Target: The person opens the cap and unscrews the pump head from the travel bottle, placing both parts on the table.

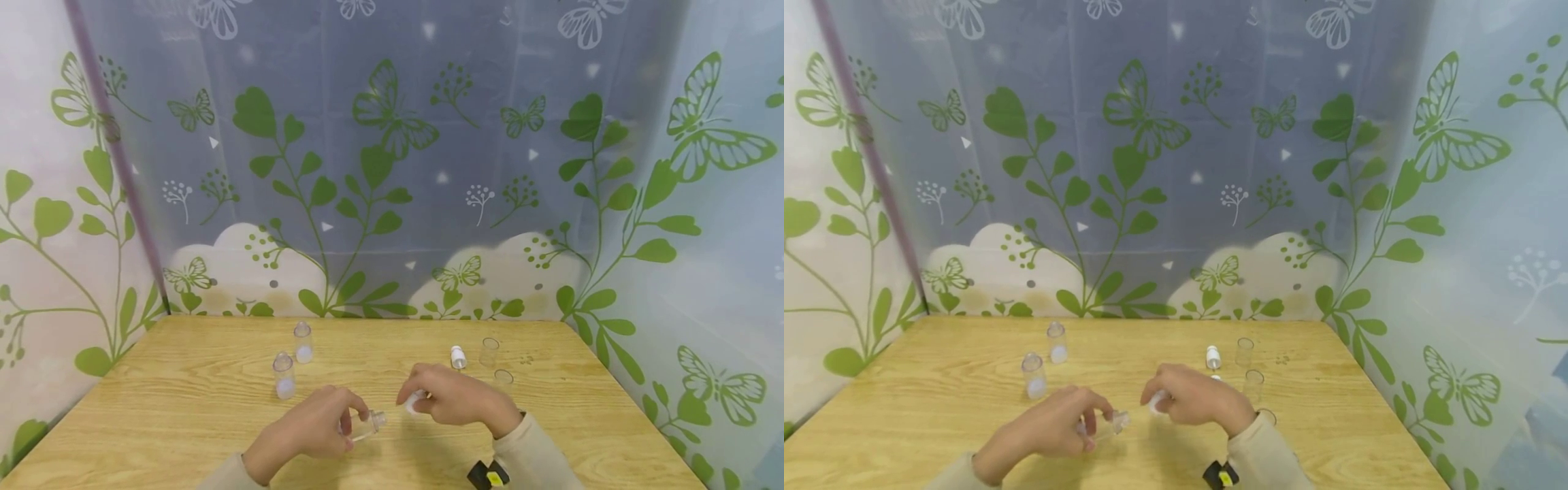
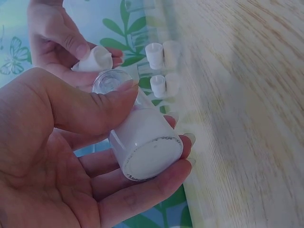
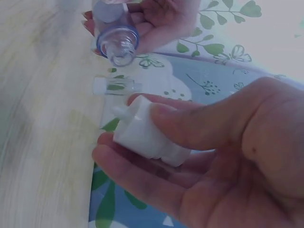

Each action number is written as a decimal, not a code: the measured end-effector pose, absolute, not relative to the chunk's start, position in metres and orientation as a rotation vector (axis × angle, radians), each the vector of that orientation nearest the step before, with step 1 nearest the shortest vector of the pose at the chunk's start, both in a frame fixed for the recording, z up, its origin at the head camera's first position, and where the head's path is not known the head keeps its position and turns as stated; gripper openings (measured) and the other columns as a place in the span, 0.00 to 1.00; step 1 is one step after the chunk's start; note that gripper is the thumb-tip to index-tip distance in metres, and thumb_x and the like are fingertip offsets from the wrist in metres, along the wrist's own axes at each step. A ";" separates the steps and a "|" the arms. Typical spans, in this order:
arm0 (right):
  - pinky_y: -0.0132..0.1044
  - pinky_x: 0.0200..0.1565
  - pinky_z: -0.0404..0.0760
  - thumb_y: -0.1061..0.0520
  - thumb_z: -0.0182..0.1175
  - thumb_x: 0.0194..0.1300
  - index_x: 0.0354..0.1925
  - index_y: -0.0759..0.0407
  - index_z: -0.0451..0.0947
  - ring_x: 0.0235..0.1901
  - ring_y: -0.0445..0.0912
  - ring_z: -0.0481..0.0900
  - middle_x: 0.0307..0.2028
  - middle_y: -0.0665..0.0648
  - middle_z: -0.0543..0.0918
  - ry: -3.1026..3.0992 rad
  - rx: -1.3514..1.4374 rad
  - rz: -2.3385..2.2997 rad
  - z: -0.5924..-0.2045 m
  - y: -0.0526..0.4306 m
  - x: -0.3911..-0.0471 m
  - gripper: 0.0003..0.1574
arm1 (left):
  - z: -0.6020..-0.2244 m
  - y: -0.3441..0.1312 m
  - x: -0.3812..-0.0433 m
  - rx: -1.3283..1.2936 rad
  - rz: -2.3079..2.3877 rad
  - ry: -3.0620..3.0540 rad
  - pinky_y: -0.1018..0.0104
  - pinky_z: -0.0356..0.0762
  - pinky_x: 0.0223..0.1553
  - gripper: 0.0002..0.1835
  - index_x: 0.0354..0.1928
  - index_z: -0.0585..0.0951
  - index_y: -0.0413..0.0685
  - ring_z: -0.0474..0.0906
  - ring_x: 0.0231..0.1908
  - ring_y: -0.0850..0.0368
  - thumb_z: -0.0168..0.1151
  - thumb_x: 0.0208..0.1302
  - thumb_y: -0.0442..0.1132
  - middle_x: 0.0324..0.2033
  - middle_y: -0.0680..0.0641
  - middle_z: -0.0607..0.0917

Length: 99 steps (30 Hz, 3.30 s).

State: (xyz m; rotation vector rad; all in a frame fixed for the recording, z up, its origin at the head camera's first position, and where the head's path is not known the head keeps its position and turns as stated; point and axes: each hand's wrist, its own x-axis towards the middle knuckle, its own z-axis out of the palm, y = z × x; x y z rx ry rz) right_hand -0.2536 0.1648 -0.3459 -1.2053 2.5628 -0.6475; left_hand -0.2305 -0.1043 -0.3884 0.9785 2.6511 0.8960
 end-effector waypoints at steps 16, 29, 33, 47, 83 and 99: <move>0.34 0.34 0.75 0.62 0.69 0.66 0.49 0.59 0.79 0.30 0.39 0.76 0.38 0.53 0.84 2.652 -0.915 -0.700 -0.338 0.186 -0.255 0.14 | -0.385 -0.106 -0.232 0.956 0.915 2.629 0.72 0.79 0.30 0.23 0.50 0.87 0.40 0.78 0.27 0.66 0.68 0.48 0.23 0.30 0.44 0.88; 0.41 0.28 0.80 0.66 0.73 0.61 0.45 0.62 0.77 0.23 0.50 0.82 0.36 0.60 0.81 2.679 -0.469 -0.654 -0.345 0.191 -0.250 0.16 | -0.385 -0.107 -0.231 0.948 0.919 2.627 0.71 0.79 0.29 0.22 0.49 0.87 0.41 0.80 0.28 0.65 0.69 0.48 0.23 0.30 0.44 0.89; 0.42 0.28 0.84 0.66 0.74 0.58 0.40 0.63 0.76 0.22 0.50 0.83 0.37 0.60 0.81 2.708 -0.396 -0.594 -0.347 0.193 -0.250 0.15 | -0.385 -0.107 -0.231 0.950 0.919 2.630 0.71 0.79 0.30 0.22 0.49 0.87 0.41 0.80 0.28 0.64 0.70 0.49 0.24 0.29 0.45 0.88; 0.39 0.25 0.86 0.70 0.74 0.55 0.33 0.64 0.81 0.20 0.50 0.84 0.28 0.58 0.81 2.728 -0.338 -0.561 -0.361 0.201 -0.255 0.10 | -0.382 -0.107 -0.230 0.959 0.900 2.642 0.71 0.81 0.32 0.21 0.49 0.87 0.41 0.81 0.29 0.64 0.72 0.50 0.25 0.30 0.45 0.89; 0.37 0.21 0.84 0.74 0.65 0.51 0.24 0.59 0.79 0.17 0.50 0.84 0.25 0.57 0.80 2.759 -0.277 -0.479 -0.374 0.202 -0.256 0.12 | -0.380 -0.108 -0.230 0.958 0.923 2.640 0.72 0.79 0.31 0.21 0.50 0.87 0.40 0.79 0.28 0.66 0.70 0.50 0.24 0.30 0.45 0.89; 0.37 0.21 0.84 0.70 0.65 0.59 0.29 0.57 0.83 0.18 0.49 0.85 0.30 0.57 0.81 2.726 -0.298 -0.448 -0.376 0.204 -0.259 0.09 | -0.381 -0.109 -0.230 0.963 0.913 2.651 0.71 0.78 0.31 0.22 0.50 0.87 0.41 0.78 0.28 0.66 0.69 0.49 0.25 0.30 0.45 0.89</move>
